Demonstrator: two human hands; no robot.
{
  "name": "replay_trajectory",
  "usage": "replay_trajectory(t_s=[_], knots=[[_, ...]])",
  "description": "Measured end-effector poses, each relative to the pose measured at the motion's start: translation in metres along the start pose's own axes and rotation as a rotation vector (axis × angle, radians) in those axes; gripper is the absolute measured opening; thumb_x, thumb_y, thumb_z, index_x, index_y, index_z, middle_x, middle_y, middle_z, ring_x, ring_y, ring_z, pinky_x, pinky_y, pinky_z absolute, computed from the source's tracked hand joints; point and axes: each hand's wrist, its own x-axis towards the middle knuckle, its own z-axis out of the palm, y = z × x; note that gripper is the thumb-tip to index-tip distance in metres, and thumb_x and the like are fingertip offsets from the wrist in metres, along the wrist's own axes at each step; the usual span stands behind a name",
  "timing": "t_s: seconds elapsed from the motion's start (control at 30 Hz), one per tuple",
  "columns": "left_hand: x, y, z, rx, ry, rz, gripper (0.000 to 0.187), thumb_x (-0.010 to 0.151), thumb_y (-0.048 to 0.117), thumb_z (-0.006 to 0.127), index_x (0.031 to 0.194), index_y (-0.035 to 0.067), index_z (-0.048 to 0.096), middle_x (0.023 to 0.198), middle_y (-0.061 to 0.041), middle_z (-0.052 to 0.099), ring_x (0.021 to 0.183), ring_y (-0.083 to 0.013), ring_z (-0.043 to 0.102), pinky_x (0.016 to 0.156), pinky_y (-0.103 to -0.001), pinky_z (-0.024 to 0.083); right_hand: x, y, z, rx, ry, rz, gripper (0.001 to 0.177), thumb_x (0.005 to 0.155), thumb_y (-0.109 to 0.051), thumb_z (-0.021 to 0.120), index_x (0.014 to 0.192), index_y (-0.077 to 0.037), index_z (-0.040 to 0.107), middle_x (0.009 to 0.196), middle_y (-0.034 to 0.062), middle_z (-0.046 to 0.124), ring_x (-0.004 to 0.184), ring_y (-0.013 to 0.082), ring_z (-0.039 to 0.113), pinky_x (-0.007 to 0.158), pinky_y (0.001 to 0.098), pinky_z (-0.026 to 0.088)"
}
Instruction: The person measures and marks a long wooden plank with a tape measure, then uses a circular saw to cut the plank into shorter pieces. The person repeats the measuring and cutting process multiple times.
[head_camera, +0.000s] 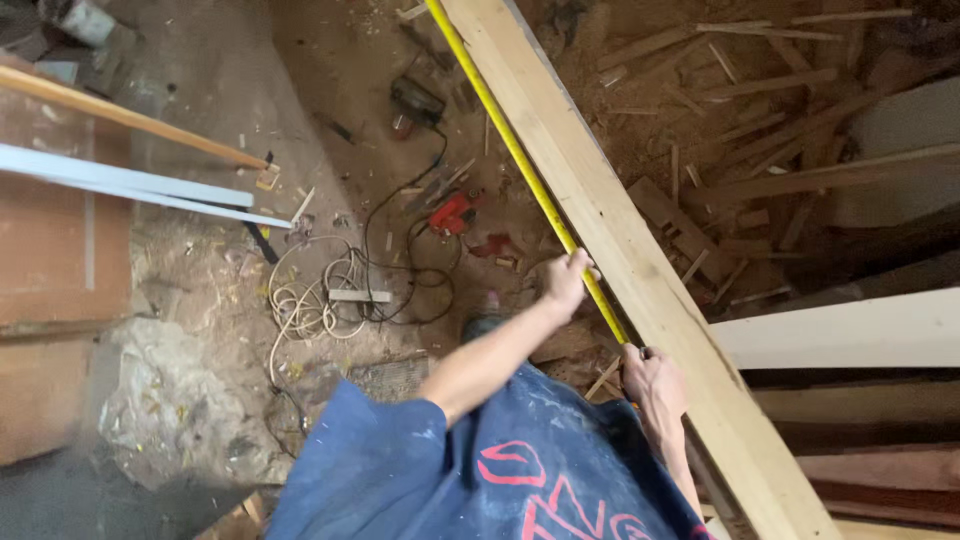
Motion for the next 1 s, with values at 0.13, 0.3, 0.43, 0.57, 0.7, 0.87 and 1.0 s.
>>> replay_trajectory(t_s=[0.13, 0.3, 0.43, 0.57, 0.7, 0.87, 1.0], knots=[[0.018, -0.006, 0.010, 0.174, 0.091, 0.024, 0.040, 0.100, 0.039, 0.057, 0.092, 0.003, 0.070, 0.088, -0.011, 0.072, 0.081, -0.0189, 0.063, 0.073, -0.039, 0.053, -0.010, 0.028, -0.019, -0.021, 0.012, -0.011, 0.055, 0.095, -0.052, 0.054, 0.112, -0.006, 0.077, 0.110, 0.0280, 0.073, 0.105, 0.0451, 0.069, 0.092, 0.0512, 0.053], [0.121, 0.034, -0.024, 0.101, 0.102, 0.219, 0.043, 0.101, 0.040, 0.056, 0.099, 0.000, 0.071, 0.085, -0.006, 0.073, 0.079, -0.0152, 0.066, 0.074, -0.037, 0.054, -0.051, 0.074, -0.030, -0.001, 0.024, 0.097, 0.054, 0.090, -0.054, 0.059, 0.112, -0.008, 0.079, 0.108, 0.0266, 0.075, 0.103, 0.0432, 0.071, 0.091, 0.0502, 0.055], [0.147, 0.057, -0.030, 0.114, 0.022, 0.145, 0.044, 0.103, 0.038, 0.059, 0.095, -0.004, 0.071, 0.074, -0.007, 0.068, 0.066, -0.0164, 0.063, 0.063, -0.035, 0.052, -0.041, 0.059, -0.024, -0.017, 0.042, 0.140, 0.053, 0.089, -0.055, 0.057, 0.116, -0.014, 0.078, 0.109, 0.0248, 0.075, 0.104, 0.0443, 0.070, 0.090, 0.0519, 0.054], [0.118, 0.064, -0.040, 0.298, 0.084, 0.046, 0.035, 0.099, 0.037, 0.063, 0.096, 0.004, 0.073, 0.069, -0.003, 0.062, 0.058, -0.0139, 0.056, 0.050, -0.035, 0.047, -0.031, 0.042, -0.014, -0.026, 0.044, 0.125, 0.053, 0.093, -0.054, 0.056, 0.120, -0.015, 0.078, 0.109, 0.0268, 0.076, 0.102, 0.0455, 0.072, 0.090, 0.0521, 0.056], [0.099, 0.067, -0.038, 0.308, -0.011, -0.030, 0.033, 0.099, 0.037, 0.063, 0.097, 0.005, 0.072, 0.069, 0.000, 0.060, 0.059, -0.0099, 0.056, 0.048, -0.031, 0.050, -0.023, 0.034, -0.011, -0.048, 0.064, 0.131, 0.052, 0.091, -0.054, 0.057, 0.121, -0.016, 0.077, 0.112, 0.0257, 0.074, 0.104, 0.0463, 0.069, 0.090, 0.0533, 0.055], [0.093, 0.053, -0.048, 0.293, -0.116, -0.046, 0.030, 0.099, 0.034, 0.062, 0.106, 0.006, 0.071, 0.082, 0.001, 0.067, 0.063, -0.0082, 0.061, 0.053, -0.026, 0.048, -0.022, 0.025, -0.001, 0.026, 0.061, 0.194, 0.053, 0.091, -0.055, 0.058, 0.122, -0.016, 0.077, 0.109, 0.0249, 0.076, 0.104, 0.0449, 0.071, 0.091, 0.0528, 0.055], [0.086, 0.045, -0.053, 0.243, -0.147, -0.070, 0.027, 0.099, 0.028, 0.063, 0.115, 0.009, 0.071, 0.093, -0.001, 0.073, 0.068, -0.0079, 0.066, 0.058, -0.025, 0.049, -0.029, 0.024, 0.000, -0.024, 0.088, 0.221, 0.053, 0.093, -0.056, 0.058, 0.119, -0.015, 0.079, 0.112, 0.0244, 0.075, 0.106, 0.0453, 0.069, 0.091, 0.0537, 0.054]])
